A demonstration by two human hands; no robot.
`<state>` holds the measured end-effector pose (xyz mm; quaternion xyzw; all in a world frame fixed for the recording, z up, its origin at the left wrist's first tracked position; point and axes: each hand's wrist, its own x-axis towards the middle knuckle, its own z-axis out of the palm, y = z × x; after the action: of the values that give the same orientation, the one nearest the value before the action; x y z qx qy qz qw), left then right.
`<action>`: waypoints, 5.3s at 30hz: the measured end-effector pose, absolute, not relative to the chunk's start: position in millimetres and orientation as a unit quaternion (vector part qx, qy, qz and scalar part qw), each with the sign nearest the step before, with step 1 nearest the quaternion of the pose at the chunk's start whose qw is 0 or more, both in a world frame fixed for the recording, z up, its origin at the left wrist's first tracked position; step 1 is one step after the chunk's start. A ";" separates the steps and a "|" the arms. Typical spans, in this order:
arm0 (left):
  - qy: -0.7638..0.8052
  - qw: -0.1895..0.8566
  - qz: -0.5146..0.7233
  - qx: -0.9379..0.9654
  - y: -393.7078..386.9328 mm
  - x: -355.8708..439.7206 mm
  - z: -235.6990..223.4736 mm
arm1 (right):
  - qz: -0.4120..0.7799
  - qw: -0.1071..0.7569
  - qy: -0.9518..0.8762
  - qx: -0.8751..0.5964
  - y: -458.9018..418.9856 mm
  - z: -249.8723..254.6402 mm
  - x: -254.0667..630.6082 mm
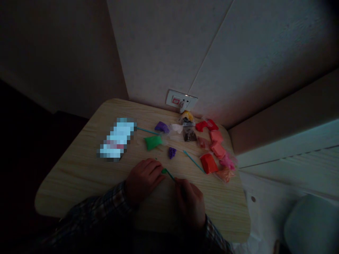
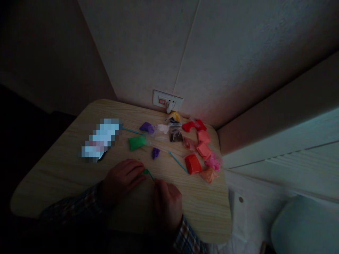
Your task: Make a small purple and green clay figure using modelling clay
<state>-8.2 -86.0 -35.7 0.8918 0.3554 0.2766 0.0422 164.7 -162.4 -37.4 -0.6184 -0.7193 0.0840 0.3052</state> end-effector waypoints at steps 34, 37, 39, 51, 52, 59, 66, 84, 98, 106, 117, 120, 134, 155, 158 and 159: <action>0.334 -0.001 0.317 0.888 -91.0 -7.4 -36.5 | 0.109 0.292 -0.713 -0.628 -163.8 -37.9 162.9; 0.346 0.002 0.311 0.885 -90.7 -7.0 -38.2 | 0.089 0.283 -0.728 -0.618 -163.0 -38.6 163.2; 0.350 0.003 0.307 0.885 -90.4 -6.6 -38.7 | 0.067 0.281 -0.741 -0.606 -162.5 -39.4 163.3; 0.374 0.006 0.261 0.890 -89.8 -0.5 -35.6 | 0.019 0.276 -0.763 -0.585 -160.7 -42.6 162.2; 0.376 0.006 0.262 0.889 -89.8 -0.6 -36.4 | 0.020 0.275 -0.765 -0.582 -160.3 -42.5 162.1; 0.376 0.020 0.256 0.890 -89.0 -1.8 -38.0 | -0.005 0.259 -0.763 -0.592 -160.4 -46.4 160.7; 0.382 0.029 0.254 0.888 -87.4 -0.5 -35.7 | 0.006 0.297 -0.684 -0.666 -164.6 -46.9 164.6; 0.321 0.059 0.286 0.901 -89.0 4.9 -32.4 | 0.223 0.409 -0.548 -0.695 -159.3 -33.2 174.7; 0.272 0.077 0.344 0.895 -70.7 10.1 -36.9 | 0.224 0.417 -0.537 -0.698 -157.6 -37.1 176.3; 0.403 0.089 0.336 0.847 -38.3 -17.1 -38.5 | 0.243 0.418 -0.527 -0.699 -158.5 -38.1 177.2; 0.346 0.004 0.313 0.885 -50.1 -27.3 -46.2 | 0.242 0.410 -0.533 -0.699 -158.9 -37.5 177.5; 0.375 0.056 0.302 0.874 -49.4 -28.5 -46.1 | 0.245 0.408 -0.533 -0.700 -158.5 -38.0 177.5; 0.436 -0.023 0.301 0.848 -38.8 2.3 -30.3 | 0.222 0.412 -0.553 -0.690 -158.9 -36.6 177.6; 0.397 -0.007 0.322 0.860 -50.7 -23.2 -32.7 | 0.223 0.408 -0.545 -0.698 -158.6 -35.6 177.8; 0.403 0.034 0.351 0.845 -46.0 -28.0 -35.7 | 0.223 0.413 -0.543 -0.697 -158.8 -36.4 177.8; 0.407 0.047 0.354 0.841 -44.8 -29.0 -36.6 | 0.222 0.413 -0.542 -0.697 -158.8 -36.5 177.8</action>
<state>-29.0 -44.8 -36.6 0.8411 0.4066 0.3538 0.0465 177.8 -158.8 -36.5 -0.6973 -0.5418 0.2223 0.4133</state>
